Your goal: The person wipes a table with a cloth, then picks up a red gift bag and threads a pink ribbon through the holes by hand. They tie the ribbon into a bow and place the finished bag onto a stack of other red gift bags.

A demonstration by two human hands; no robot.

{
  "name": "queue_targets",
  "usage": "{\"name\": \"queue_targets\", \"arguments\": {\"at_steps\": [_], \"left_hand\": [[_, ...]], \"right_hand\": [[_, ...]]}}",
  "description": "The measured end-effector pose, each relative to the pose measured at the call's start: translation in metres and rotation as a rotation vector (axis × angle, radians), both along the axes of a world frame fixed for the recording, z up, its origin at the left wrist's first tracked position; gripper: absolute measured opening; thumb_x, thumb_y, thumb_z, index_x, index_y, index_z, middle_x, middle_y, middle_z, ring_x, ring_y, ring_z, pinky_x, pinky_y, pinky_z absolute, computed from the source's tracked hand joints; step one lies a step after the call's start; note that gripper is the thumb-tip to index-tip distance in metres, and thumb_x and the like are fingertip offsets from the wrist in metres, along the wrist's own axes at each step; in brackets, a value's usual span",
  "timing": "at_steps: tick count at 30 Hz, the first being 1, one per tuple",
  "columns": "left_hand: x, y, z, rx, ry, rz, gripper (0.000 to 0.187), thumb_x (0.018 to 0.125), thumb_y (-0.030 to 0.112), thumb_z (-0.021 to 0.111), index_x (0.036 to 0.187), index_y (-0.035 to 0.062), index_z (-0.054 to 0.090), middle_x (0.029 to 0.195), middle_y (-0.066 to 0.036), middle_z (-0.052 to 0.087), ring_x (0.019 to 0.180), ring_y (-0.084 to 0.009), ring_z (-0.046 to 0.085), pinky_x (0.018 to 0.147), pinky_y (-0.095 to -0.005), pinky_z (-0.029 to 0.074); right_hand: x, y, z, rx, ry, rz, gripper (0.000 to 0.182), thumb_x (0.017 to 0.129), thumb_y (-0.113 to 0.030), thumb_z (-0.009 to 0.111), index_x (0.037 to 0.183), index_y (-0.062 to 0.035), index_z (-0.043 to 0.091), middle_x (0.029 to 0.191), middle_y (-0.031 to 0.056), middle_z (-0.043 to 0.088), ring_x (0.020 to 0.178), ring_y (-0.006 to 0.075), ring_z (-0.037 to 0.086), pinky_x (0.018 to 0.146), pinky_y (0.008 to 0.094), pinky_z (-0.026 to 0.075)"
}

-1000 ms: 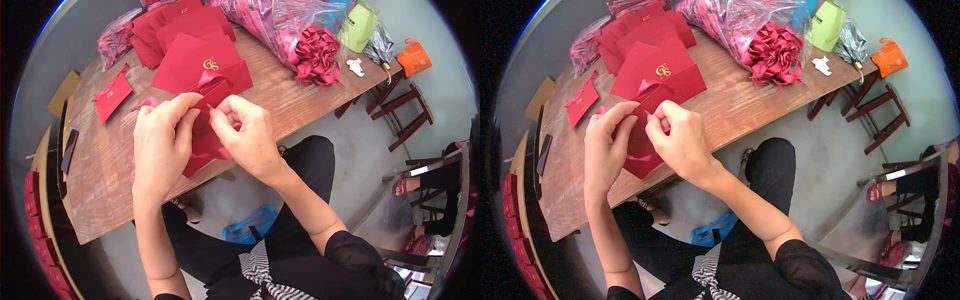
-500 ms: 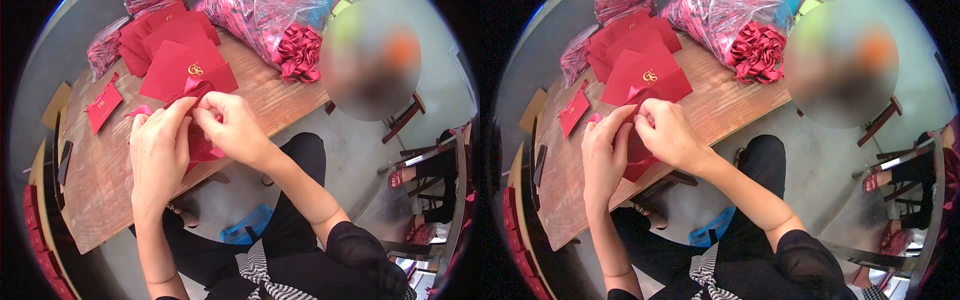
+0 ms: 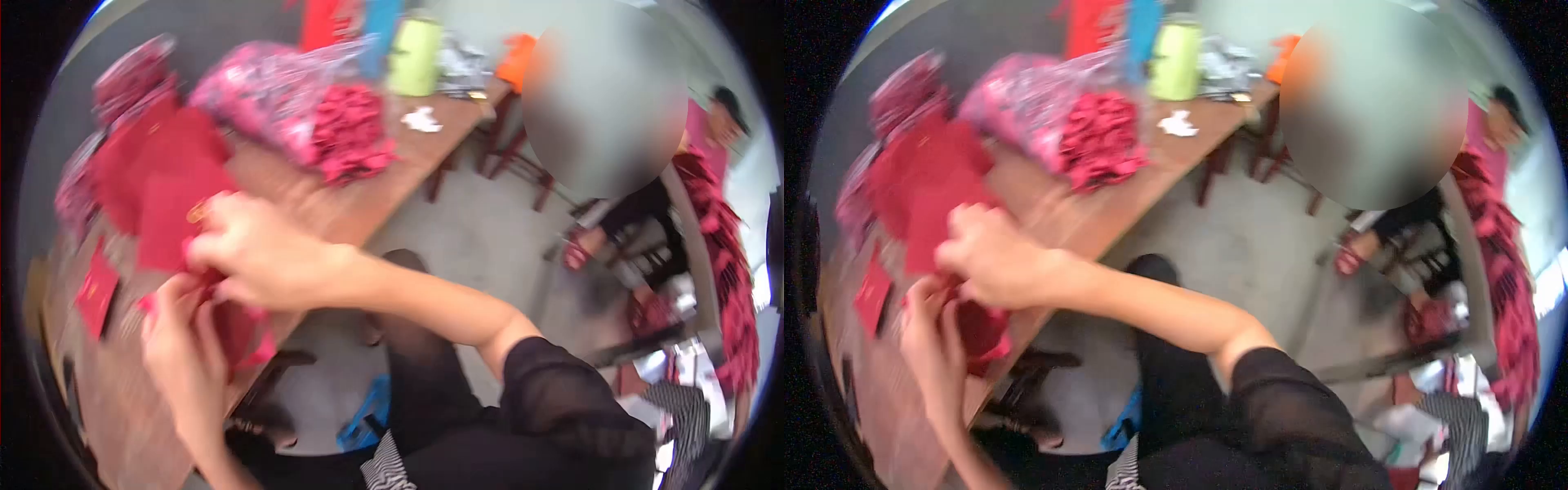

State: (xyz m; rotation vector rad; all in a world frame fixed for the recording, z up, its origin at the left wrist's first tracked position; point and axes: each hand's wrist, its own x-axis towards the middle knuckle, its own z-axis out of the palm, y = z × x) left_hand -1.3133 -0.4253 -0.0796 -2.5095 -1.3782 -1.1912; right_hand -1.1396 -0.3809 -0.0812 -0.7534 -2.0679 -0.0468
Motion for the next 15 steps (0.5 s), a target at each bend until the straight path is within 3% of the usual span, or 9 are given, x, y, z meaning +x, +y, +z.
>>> {"name": "queue_targets", "arguments": {"at_steps": [2,4,6,8,12,13,15], "left_hand": [[-0.001,0.003,-0.003,-0.008,-0.005,-0.051,0.022,0.087,0.003,0.053,0.108,0.0004,0.054,0.094,-0.017,0.063,0.087,-0.0327,0.060,0.079,-0.0383,0.044],[-0.014,0.010,-0.017,-0.099,-0.040,-0.087,0.027,0.090,0.000,0.049,0.117,-0.0029,0.048,0.104,-0.022,0.059,0.099,-0.0298,0.061,0.086,-0.0361,0.046],[-0.011,0.009,-0.012,-0.030,-0.034,-0.129,0.027,0.090,0.000,0.049,0.117,-0.0028,0.047,0.104,-0.021,0.059,0.098,-0.0313,0.060,0.085,-0.0369,0.046],[0.001,-0.016,0.014,0.013,0.242,0.077,0.025,0.091,0.015,0.059,0.109,-0.0002,0.051,0.099,-0.017,0.064,0.087,-0.0280,0.064,0.071,-0.0346,0.052],[0.005,-0.018,0.017,0.065,0.182,0.058,0.023,0.091,0.018,0.058,0.104,0.0007,0.050,0.090,-0.017,0.065,0.080,-0.0291,0.065,0.064,-0.0351,0.051],[0.006,-0.020,0.018,0.047,0.161,0.049,0.023,0.091,0.017,0.059,0.104,0.0003,0.050,0.090,-0.017,0.065,0.080,-0.0289,0.065,0.064,-0.0354,0.051],[0.006,-0.020,0.018,0.025,0.136,0.040,0.023,0.091,0.017,0.059,0.104,0.0000,0.049,0.090,-0.017,0.065,0.080,-0.0287,0.065,0.064,-0.0357,0.051]], "right_hand": [[-0.001,0.001,0.007,-0.083,-0.123,0.004,0.012,0.061,-0.011,0.064,0.067,-0.0011,0.062,0.080,0.0200,0.054,0.081,0.0375,0.053,0.068,0.0469,0.044],[-0.007,0.008,0.013,-0.116,-0.279,0.014,0.016,0.061,-0.017,0.066,0.066,-0.0016,0.066,0.074,0.0226,0.057,0.077,0.0385,0.057,0.069,0.0466,0.046],[-0.011,0.027,0.017,-0.275,-0.383,0.214,0.023,0.065,-0.029,0.071,0.071,-0.0065,0.071,0.065,0.0165,0.064,0.072,0.0301,0.064,0.071,0.0421,0.049],[-0.012,0.038,0.021,-0.495,-0.415,0.224,0.026,0.069,-0.033,0.071,0.075,-0.0071,0.072,0.072,0.0146,0.066,0.074,0.0285,0.064,0.071,0.0396,0.049],[-0.011,0.054,0.032,-0.730,-0.463,0.249,0.032,0.073,-0.037,0.072,0.091,-0.0104,0.074,0.091,0.0113,0.070,0.088,0.0234,0.065,0.078,0.0354,0.049],[-0.016,0.068,0.029,-0.825,-0.466,0.259,0.039,0.072,-0.038,0.074,0.098,-0.0101,0.073,0.103,0.0091,0.069,0.098,0.0212,0.063,0.086,0.0325,0.047],[-0.028,0.086,0.023,-0.821,-0.524,0.249,0.041,0.071,-0.040,0.075,0.099,-0.0097,0.073,0.105,0.0091,0.068,0.100,0.0213,0.062,0.088,0.0323,0.046]]}}
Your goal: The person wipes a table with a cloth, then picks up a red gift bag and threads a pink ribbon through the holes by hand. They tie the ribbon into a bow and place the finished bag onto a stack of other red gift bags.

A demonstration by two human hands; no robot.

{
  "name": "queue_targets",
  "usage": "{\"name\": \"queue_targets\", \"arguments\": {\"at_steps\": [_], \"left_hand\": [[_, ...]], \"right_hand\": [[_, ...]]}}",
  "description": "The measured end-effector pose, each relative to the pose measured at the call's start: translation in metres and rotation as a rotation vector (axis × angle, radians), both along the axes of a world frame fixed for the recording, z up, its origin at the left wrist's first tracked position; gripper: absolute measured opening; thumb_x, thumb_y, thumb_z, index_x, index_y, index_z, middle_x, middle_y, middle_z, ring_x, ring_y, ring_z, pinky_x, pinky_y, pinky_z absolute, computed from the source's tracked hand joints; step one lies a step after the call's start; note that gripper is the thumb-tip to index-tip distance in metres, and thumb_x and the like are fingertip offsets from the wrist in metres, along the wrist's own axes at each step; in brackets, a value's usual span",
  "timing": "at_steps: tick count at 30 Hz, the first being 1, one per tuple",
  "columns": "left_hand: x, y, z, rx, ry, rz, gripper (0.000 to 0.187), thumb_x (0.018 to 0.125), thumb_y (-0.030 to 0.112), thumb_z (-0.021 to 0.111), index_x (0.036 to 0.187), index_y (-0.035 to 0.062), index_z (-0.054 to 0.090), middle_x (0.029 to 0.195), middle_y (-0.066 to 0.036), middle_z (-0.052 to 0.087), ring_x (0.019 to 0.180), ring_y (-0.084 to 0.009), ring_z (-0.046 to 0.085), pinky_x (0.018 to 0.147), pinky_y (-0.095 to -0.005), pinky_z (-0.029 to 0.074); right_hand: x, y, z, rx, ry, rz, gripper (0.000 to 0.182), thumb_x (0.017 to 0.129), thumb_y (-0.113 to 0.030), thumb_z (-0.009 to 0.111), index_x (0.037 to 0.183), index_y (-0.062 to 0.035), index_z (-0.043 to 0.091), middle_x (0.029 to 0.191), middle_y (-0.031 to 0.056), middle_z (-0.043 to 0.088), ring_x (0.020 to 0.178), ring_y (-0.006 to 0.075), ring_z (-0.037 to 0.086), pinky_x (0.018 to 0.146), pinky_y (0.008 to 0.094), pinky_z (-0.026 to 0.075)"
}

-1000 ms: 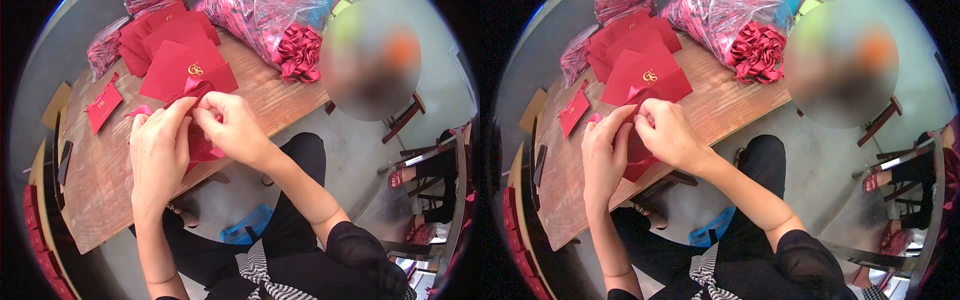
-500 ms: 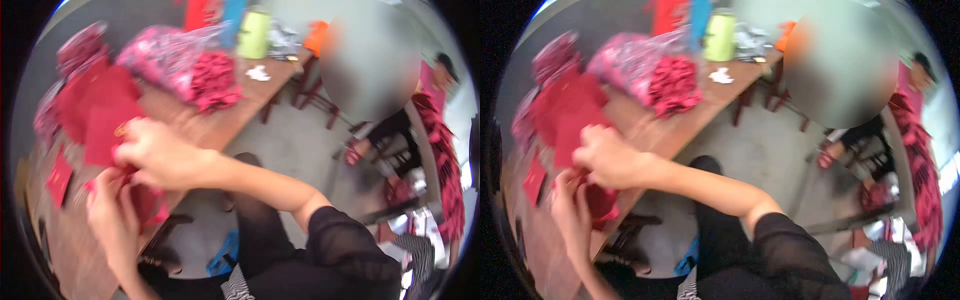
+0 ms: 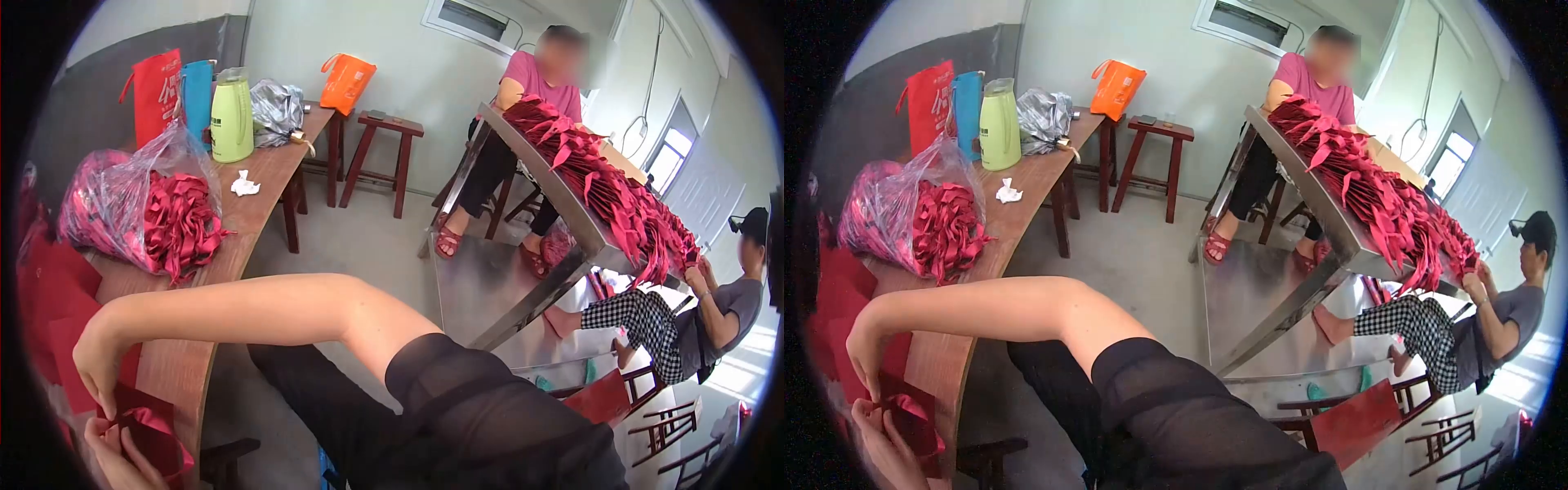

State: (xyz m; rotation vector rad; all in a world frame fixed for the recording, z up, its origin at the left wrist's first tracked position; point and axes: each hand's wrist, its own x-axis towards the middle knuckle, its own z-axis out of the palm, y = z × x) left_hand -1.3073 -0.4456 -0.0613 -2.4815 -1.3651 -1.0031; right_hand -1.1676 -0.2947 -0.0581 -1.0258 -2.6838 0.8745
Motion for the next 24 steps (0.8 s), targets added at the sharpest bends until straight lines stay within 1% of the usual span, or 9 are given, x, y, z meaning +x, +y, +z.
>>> {"name": "queue_targets", "arguments": {"at_steps": [4,7,11,13,14,17,19,20,24], "left_hand": [[0.002,0.000,-0.001,-0.025,0.006,0.024,0.024,0.090,0.016,0.060,0.105,-0.0002,0.049,0.090,-0.018,0.065,0.081,-0.0292,0.065,0.065,-0.0361,0.051],[0.002,0.000,0.000,-0.017,0.028,0.056,0.023,0.091,0.016,0.059,0.105,0.0001,0.050,0.090,-0.018,0.065,0.081,-0.0302,0.064,0.065,-0.0369,0.050],[-0.005,0.005,-0.001,-0.033,0.017,0.007,0.019,0.091,0.017,0.057,0.103,0.0023,0.054,0.090,-0.017,0.065,0.080,-0.0320,0.063,0.064,-0.0388,0.049],[-0.006,0.005,-0.001,-0.030,0.042,0.005,0.017,0.092,0.017,0.056,0.102,0.0029,0.055,0.090,-0.018,0.065,0.079,-0.0325,0.063,0.064,-0.0391,0.049],[-0.007,0.004,-0.002,-0.032,0.082,-0.002,0.016,0.092,0.017,0.055,0.101,0.0035,0.056,0.091,-0.018,0.064,0.079,-0.0330,0.063,0.064,-0.0394,0.049],[-0.019,0.027,-0.032,-0.036,-0.081,-0.131,0.021,0.089,0.002,0.050,0.110,0.0003,0.051,0.096,-0.020,0.060,0.087,-0.0374,0.058,0.074,-0.0404,0.044],[-0.005,0.017,-0.018,-0.067,-0.154,-0.068,0.012,0.084,0.001,0.053,0.095,0.0031,0.055,0.086,-0.016,0.061,0.081,-0.0363,0.057,0.071,-0.0407,0.043],[-0.006,0.019,-0.017,-0.064,-0.189,-0.121,0.012,0.083,0.002,0.053,0.095,0.0036,0.056,0.085,-0.016,0.062,0.079,-0.0363,0.057,0.070,-0.0415,0.043],[-0.011,0.018,-0.009,-0.047,-0.153,-0.121,0.007,0.085,0.005,0.055,0.091,0.0038,0.053,0.078,-0.014,0.062,0.074,-0.0331,0.058,0.068,-0.0402,0.042]], "right_hand": [[-0.021,0.018,-0.001,0.019,-0.253,0.042,0.052,0.067,-0.049,0.076,0.101,-0.0085,0.072,0.111,0.0090,0.066,0.108,0.0216,0.059,0.094,0.0317,0.042],[-0.028,0.016,0.000,0.207,-0.330,0.083,0.053,0.066,-0.050,0.074,0.098,-0.0075,0.072,0.106,0.0131,0.067,0.100,0.0258,0.062,0.086,0.0354,0.047],[0.002,-0.032,-0.012,0.121,0.317,-0.242,0.016,0.062,-0.016,0.071,0.062,-0.0005,0.068,0.065,0.0171,0.064,0.065,0.0231,0.065,0.060,0.0355,0.051],[0.004,-0.032,-0.012,-0.012,0.601,-0.404,0.012,0.066,-0.010,0.064,0.062,0.0019,0.067,0.061,0.0150,0.064,0.055,0.0189,0.062,0.052,0.0329,0.049],[0.015,-0.051,0.012,-0.116,0.842,-0.323,0.013,0.069,-0.006,0.060,0.064,0.0024,0.067,0.059,0.0101,0.064,0.047,0.0147,0.057,0.045,0.0304,0.045],[0.030,-0.043,0.021,-0.122,0.905,-0.382,0.013,0.075,-0.013,0.066,0.075,-0.0007,0.070,0.067,0.0046,0.066,0.062,0.0086,0.060,0.058,0.0261,0.049],[0.035,-0.027,0.010,0.062,1.032,-0.393,0.014,0.079,-0.014,0.066,0.078,-0.0012,0.070,0.074,0.0047,0.067,0.068,0.0102,0.060,0.061,0.0278,0.050],[0.036,-0.036,0.017,-0.056,1.132,-0.472,0.013,0.080,-0.015,0.066,0.082,-0.0023,0.070,0.080,0.0050,0.068,0.072,0.0106,0.060,0.065,0.0285,0.049],[0.050,-0.017,-0.012,-0.666,1.469,-0.146,0.019,0.092,-0.015,0.056,0.103,-0.0008,0.060,0.086,0.0010,0.059,0.065,0.0058,0.044,0.062,0.0224,0.040]]}}
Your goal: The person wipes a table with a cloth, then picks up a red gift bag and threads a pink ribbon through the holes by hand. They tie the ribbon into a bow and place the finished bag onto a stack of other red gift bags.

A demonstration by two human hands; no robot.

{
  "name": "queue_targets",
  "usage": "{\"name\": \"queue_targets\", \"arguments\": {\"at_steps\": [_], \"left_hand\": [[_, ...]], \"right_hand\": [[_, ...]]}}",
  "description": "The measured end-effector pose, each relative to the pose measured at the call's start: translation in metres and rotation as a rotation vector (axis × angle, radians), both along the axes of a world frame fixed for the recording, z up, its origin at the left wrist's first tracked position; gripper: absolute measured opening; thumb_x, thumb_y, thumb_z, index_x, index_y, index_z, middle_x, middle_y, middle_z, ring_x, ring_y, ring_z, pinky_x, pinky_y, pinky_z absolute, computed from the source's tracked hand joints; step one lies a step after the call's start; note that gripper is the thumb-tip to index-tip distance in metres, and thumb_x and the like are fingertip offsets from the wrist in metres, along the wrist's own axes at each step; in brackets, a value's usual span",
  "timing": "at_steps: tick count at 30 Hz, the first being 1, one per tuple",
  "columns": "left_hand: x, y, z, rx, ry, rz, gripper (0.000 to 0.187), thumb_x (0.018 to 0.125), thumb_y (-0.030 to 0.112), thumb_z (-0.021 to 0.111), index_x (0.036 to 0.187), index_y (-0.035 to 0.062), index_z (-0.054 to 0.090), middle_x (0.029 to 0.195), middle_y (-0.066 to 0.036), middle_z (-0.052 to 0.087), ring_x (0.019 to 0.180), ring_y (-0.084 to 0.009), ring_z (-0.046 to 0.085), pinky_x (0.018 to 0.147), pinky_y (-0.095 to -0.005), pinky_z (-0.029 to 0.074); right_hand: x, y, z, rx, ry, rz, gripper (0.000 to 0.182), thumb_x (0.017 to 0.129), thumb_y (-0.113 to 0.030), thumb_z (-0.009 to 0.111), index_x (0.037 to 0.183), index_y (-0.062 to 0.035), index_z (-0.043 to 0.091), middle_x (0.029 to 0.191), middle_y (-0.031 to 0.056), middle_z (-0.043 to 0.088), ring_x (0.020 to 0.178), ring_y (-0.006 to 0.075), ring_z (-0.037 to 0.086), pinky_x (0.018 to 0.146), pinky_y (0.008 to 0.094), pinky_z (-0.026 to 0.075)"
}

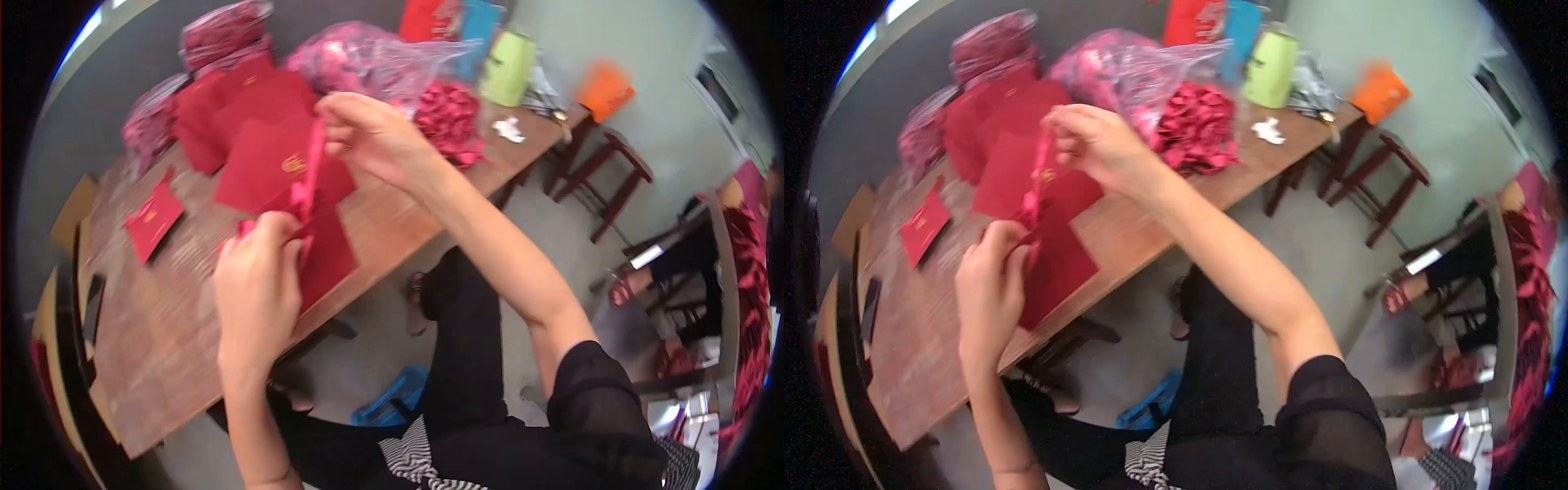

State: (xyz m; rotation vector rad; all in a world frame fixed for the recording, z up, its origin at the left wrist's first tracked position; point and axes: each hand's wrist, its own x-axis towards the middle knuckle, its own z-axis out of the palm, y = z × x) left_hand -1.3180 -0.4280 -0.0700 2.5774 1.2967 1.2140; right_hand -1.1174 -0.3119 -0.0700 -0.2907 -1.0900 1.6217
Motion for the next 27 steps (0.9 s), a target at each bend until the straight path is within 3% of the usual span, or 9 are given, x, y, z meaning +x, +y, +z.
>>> {"name": "queue_targets", "arguments": {"at_steps": [1,3,6,7,10,13,15,23,27], "left_hand": [[0.001,0.001,0.000,0.010,0.003,0.000,0.006,0.085,0.005,0.054,0.091,0.0034,0.053,0.078,-0.014,0.061,0.074,-0.0327,0.058,0.067,-0.0400,0.041],[-0.001,0.000,0.003,0.017,0.006,0.003,0.006,0.086,0.005,0.054,0.091,0.0031,0.053,0.077,-0.014,0.061,0.073,-0.0322,0.058,0.067,-0.0398,0.041],[-0.002,0.001,0.003,-0.029,0.033,0.034,0.006,0.087,0.006,0.053,0.091,0.0027,0.055,0.077,-0.015,0.061,0.074,-0.0320,0.058,0.066,-0.0397,0.040],[-0.003,0.000,0.002,-0.031,0.037,0.034,0.006,0.087,0.006,0.053,0.091,0.0027,0.055,0.077,-0.015,0.061,0.074,-0.0320,0.058,0.066,-0.0397,0.040],[-0.006,0.000,0.007,-0.078,0.036,0.013,0.011,0.087,0.013,0.056,0.091,0.0025,0.056,0.078,-0.016,0.061,0.075,-0.0321,0.058,0.069,-0.0403,0.040],[-0.004,-0.005,0.010,-0.018,0.062,0.004,0.029,0.078,0.027,0.070,0.091,0.0034,0.057,0.079,-0.013,0.063,0.075,-0.0307,0.058,0.071,-0.0388,0.042],[-0.003,-0.006,0.006,0.024,0.109,0.036,0.025,0.078,0.023,0.069,0.089,0.0041,0.057,0.075,-0.012,0.061,0.073,-0.0294,0.058,0.069,-0.0384,0.042],[0.007,-0.005,-0.001,0.113,0.107,0.041,0.012,0.078,0.012,0.065,0.078,0.0069,0.055,0.065,-0.007,0.056,0.065,-0.0240,0.054,0.062,-0.0362,0.038],[0.008,-0.005,-0.005,0.133,0.119,0.029,0.012,0.078,0.013,0.066,0.078,0.0074,0.055,0.064,-0.006,0.055,0.064,-0.0233,0.054,0.062,-0.0353,0.037]], "right_hand": [[0.003,-0.001,-0.008,-0.033,-0.038,-0.006,0.028,0.095,-0.023,0.054,0.111,-0.0007,0.058,0.082,-0.0010,0.057,0.066,0.0051,0.044,0.062,0.0230,0.041],[0.004,-0.020,-0.004,-0.105,-0.109,0.078,0.024,0.094,-0.028,0.056,0.099,-0.0057,0.061,0.082,-0.0027,0.059,0.068,0.0068,0.051,0.064,0.0237,0.046],[0.003,-0.028,-0.025,0.042,-0.414,0.150,0.042,0.094,-0.033,0.054,0.124,-0.0023,0.054,0.098,-0.0013,0.062,0.084,0.0052,0.053,0.071,0.0224,0.043],[-0.003,-0.046,-0.013,0.106,-0.607,0.015,0.040,0.091,-0.024,0.060,0.125,-0.0042,0.054,0.107,0.0010,0.062,0.096,0.0074,0.055,0.079,0.0236,0.044],[-0.008,-0.051,-0.005,0.223,-0.505,0.041,0.035,0.084,-0.014,0.065,0.117,-0.0052,0.059,0.109,0.0025,0.062,0.105,0.0115,0.055,0.093,0.0291,0.043],[-0.010,-0.044,-0.008,0.392,-0.555,-0.013,0.015,0.083,-0.008,0.067,0.098,-0.0039,0.065,0.098,0.0042,0.065,0.096,0.0113,0.059,0.088,0.0271,0.046],[-0.014,-0.050,-0.006,0.440,-0.564,-0.150,0.007,0.084,-0.007,0.066,0.090,-0.0031,0.065,0.092,0.0033,0.065,0.089,0.0090,0.060,0.084,0.0248,0.047],[-0.014,-0.057,0.002,0.191,-0.546,-0.236,0.017,0.090,-0.020,0.062,0.086,-0.0035,0.061,0.083,-0.0001,0.061,0.078,0.0049,0.056,0.072,0.0218,0.044],[0.007,-0.061,-0.008,0.165,-0.871,-0.255,0.044,0.094,-0.045,0.050,0.086,-0.0036,0.060,0.081,-0.0007,0.057,0.076,0.0080,0.052,0.070,0.0253,0.043]]}}
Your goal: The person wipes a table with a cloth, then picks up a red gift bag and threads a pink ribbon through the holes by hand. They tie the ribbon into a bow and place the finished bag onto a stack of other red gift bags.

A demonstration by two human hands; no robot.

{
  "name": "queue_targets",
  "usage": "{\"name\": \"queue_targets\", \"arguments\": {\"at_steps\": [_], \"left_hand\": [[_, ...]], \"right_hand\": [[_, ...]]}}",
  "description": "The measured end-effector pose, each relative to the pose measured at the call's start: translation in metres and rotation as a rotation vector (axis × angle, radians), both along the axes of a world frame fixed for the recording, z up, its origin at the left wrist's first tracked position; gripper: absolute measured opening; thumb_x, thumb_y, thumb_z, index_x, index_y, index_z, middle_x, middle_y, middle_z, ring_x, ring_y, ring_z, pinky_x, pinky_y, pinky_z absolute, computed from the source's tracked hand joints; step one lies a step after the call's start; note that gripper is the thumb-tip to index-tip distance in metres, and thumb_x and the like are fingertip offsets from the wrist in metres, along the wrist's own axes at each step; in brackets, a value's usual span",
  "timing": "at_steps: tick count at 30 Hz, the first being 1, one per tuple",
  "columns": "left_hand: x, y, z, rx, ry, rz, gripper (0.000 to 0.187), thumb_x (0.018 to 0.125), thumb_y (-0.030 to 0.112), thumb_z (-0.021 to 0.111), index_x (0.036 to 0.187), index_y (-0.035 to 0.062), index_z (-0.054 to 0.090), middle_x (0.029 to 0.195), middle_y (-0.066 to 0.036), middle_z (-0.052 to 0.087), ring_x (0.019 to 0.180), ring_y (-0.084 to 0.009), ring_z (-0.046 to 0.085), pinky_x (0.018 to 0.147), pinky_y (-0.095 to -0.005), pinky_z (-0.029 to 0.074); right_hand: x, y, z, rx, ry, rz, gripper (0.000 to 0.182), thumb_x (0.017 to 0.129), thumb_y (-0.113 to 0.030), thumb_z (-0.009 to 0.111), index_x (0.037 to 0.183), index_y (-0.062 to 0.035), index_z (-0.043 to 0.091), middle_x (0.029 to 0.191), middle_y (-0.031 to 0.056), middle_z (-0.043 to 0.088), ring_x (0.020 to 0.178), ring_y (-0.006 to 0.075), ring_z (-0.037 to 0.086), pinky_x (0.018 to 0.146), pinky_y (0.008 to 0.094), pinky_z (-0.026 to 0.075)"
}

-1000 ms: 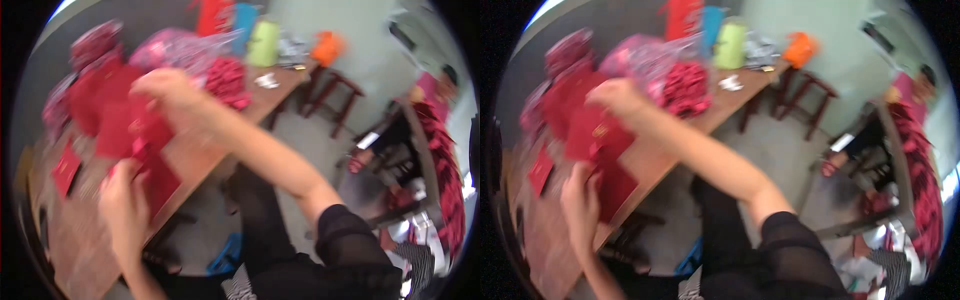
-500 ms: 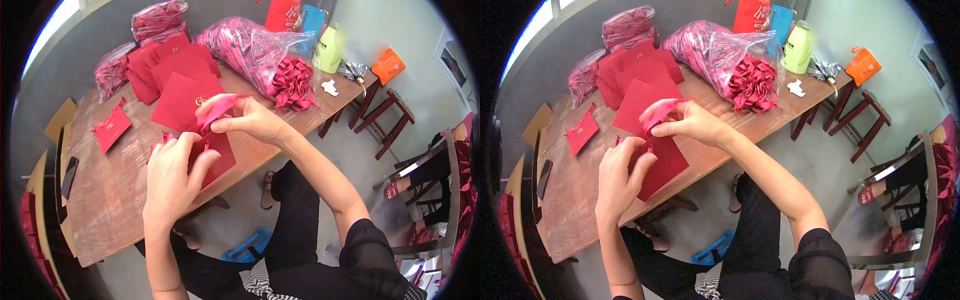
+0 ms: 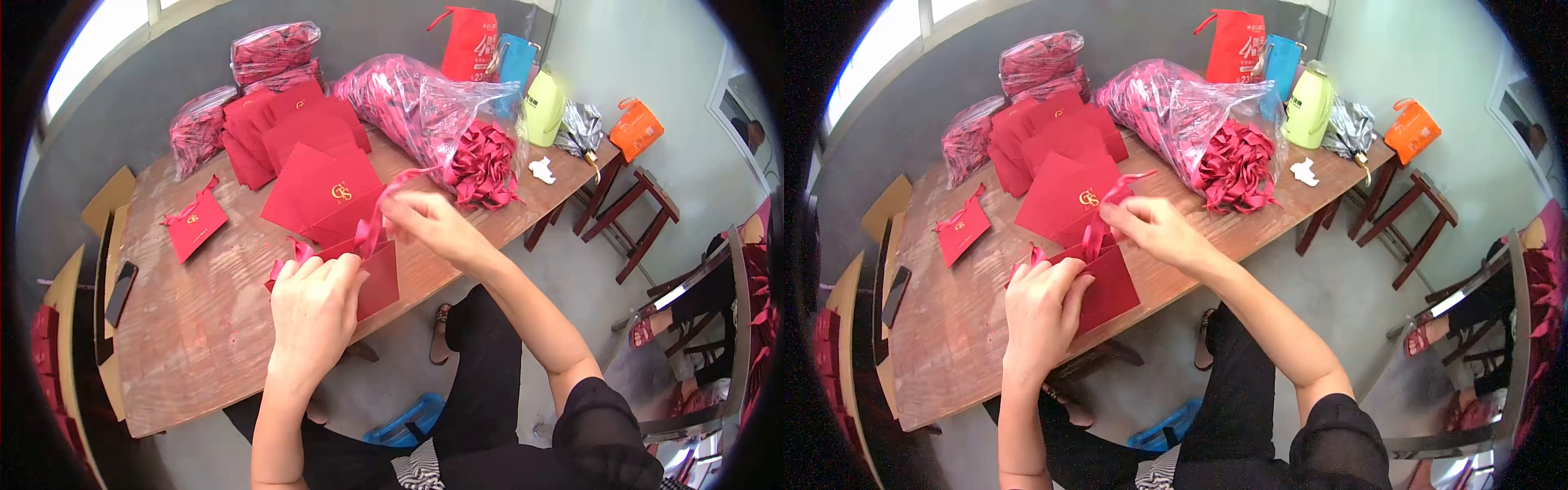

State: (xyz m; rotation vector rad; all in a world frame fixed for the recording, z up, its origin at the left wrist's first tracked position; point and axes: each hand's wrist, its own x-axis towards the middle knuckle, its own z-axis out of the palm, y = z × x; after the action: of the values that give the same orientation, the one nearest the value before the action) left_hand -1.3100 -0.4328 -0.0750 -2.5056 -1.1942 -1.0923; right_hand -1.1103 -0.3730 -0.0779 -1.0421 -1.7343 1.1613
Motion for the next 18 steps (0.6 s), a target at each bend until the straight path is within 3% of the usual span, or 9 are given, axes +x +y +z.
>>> {"name": "queue_targets", "arguments": {"at_steps": [2,3,5,6,10,12,15,16,18], "left_hand": [[0.000,0.000,-0.001,0.010,0.005,0.002,0.012,0.078,0.013,0.065,0.077,0.0074,0.055,0.063,-0.006,0.055,0.064,-0.0231,0.053,0.062,-0.0350,0.037],[0.001,0.000,-0.001,0.017,-0.001,0.000,0.012,0.078,0.013,0.065,0.077,0.0073,0.055,0.063,-0.005,0.054,0.064,-0.0229,0.052,0.062,-0.0350,0.037],[0.002,0.000,-0.001,0.028,-0.010,-0.008,0.012,0.078,0.013,0.065,0.077,0.0073,0.054,0.063,-0.005,0.054,0.063,-0.0228,0.052,0.062,-0.0349,0.037],[0.002,0.000,-0.001,0.025,-0.008,-0.009,0.012,0.078,0.013,0.065,0.077,0.0072,0.055,0.063,-0.005,0.054,0.064,-0.0225,0.052,0.062,-0.0349,0.037],[0.003,-0.003,0.001,0.018,0.002,0.008,0.010,0.079,0.013,0.065,0.079,0.0073,0.056,0.063,-0.005,0.054,0.064,-0.0218,0.052,0.062,-0.0348,0.037],[0.004,-0.003,0.001,0.014,0.004,0.008,0.010,0.079,0.013,0.065,0.079,0.0073,0.056,0.064,-0.005,0.055,0.064,-0.0217,0.052,0.063,-0.0347,0.037],[0.004,-0.003,0.002,0.005,0.014,0.017,0.009,0.080,0.013,0.064,0.080,0.0072,0.057,0.064,-0.005,0.055,0.064,-0.0215,0.052,0.063,-0.0346,0.037],[0.004,-0.003,0.002,0.000,0.017,0.022,0.009,0.080,0.013,0.064,0.080,0.0070,0.057,0.064,-0.005,0.055,0.064,-0.0214,0.052,0.063,-0.0346,0.037],[0.004,-0.003,0.001,0.003,0.011,0.016,0.009,0.080,0.013,0.064,0.079,0.0070,0.057,0.063,-0.005,0.055,0.064,-0.0214,0.052,0.063,-0.0347,0.038]], "right_hand": [[0.003,-0.011,-0.014,-0.021,0.030,-0.021,0.050,0.093,-0.050,0.049,0.087,-0.0017,0.062,0.079,0.0001,0.059,0.074,0.0085,0.054,0.070,0.0257,0.044],[0.007,-0.011,-0.017,-0.001,-0.041,0.025,0.053,0.094,-0.051,0.046,0.097,-0.0011,0.063,0.088,0.0014,0.062,0.084,0.0099,0.055,0.076,0.0278,0.045],[0.005,-0.021,-0.020,-0.042,0.039,0.041,0.052,0.095,-0.049,0.044,0.110,-0.0033,0.062,0.098,0.0021,0.062,0.090,0.0102,0.054,0.078,0.0280,0.044],[0.008,-0.020,-0.022,-0.090,0.076,0.136,0.045,0.096,-0.044,0.046,0.117,-0.0071,0.060,0.109,0.0029,0.061,0.099,0.0106,0.053,0.086,0.0305,0.043],[-0.001,0.003,-0.053,-0.104,0.331,0.239,0.034,0.095,-0.032,0.054,0.118,-0.0088,0.061,0.117,0.0057,0.060,0.107,0.0129,0.054,0.095,0.0329,0.041],[-0.010,0.004,-0.035,-0.019,0.483,0.453,0.048,0.093,-0.026,0.055,0.132,0.0011,0.047,0.125,0.0120,0.057,0.121,0.0203,0.049,0.104,0.0354,0.036],[-0.013,0.002,-0.017,-0.089,0.536,0.377,0.039,0.092,-0.019,0.057,0.125,0.0011,0.053,0.119,0.0134,0.060,0.114,0.0212,0.056,0.100,0.0352,0.040],[-0.018,0.002,-0.010,-0.060,0.585,0.327,0.024,0.091,-0.012,0.059,0.109,0.0024,0.063,0.108,0.0133,0.065,0.101,0.0197,0.062,0.091,0.0324,0.048],[-0.016,0.004,0.002,-0.047,0.505,0.320,0.024,0.091,-0.013,0.057,0.110,0.0020,0.062,0.106,0.0131,0.066,0.100,0.0205,0.063,0.090,0.0329,0.049]]}}
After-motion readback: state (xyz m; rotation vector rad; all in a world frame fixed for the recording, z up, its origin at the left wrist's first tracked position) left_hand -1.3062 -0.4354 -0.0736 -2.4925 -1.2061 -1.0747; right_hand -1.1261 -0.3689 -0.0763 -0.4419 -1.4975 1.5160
